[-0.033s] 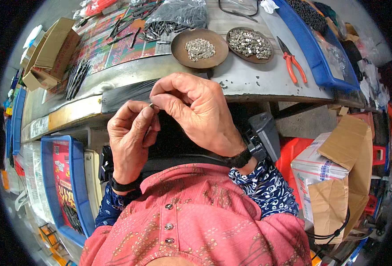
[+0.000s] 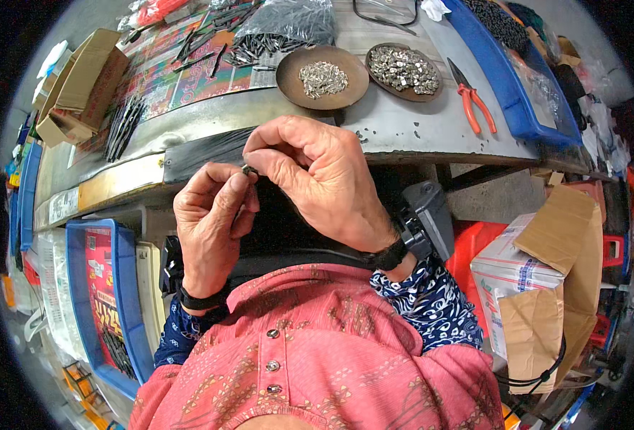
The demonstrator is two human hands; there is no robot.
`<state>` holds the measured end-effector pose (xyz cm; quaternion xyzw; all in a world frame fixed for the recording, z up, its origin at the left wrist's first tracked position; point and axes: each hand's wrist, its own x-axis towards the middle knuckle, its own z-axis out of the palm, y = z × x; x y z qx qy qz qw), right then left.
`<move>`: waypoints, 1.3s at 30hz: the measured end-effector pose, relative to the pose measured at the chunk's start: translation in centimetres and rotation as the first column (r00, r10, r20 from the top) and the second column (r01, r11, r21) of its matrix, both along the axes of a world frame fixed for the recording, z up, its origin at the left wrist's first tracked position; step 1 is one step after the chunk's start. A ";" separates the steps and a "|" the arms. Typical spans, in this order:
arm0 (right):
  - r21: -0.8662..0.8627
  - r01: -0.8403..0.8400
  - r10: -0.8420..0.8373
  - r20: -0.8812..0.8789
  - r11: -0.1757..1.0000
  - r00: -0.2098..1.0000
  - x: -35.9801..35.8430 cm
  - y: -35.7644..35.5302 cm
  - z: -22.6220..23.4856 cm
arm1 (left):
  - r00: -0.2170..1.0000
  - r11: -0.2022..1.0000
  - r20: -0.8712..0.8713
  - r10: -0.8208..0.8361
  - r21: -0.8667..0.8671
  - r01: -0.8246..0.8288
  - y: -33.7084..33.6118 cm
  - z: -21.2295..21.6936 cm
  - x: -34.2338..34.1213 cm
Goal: The person repeatedly picks up small metal rods and silver components from two shallow bowls on a cluttered workbench. They insert the components into the rods by hand, then place the assembled units into a pile on the table. The process continues throughout the clip with no visible final destination for the finished items.
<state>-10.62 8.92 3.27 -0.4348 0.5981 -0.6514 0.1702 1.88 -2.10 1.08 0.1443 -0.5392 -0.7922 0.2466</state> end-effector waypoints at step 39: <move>0.091 0.051 -0.020 -0.308 0.995 0.951 -1.2 -0.9 -0.8 | 1.000 0.996 0.023 0.011 -0.088 -0.009 0.0 -0.7 -0.1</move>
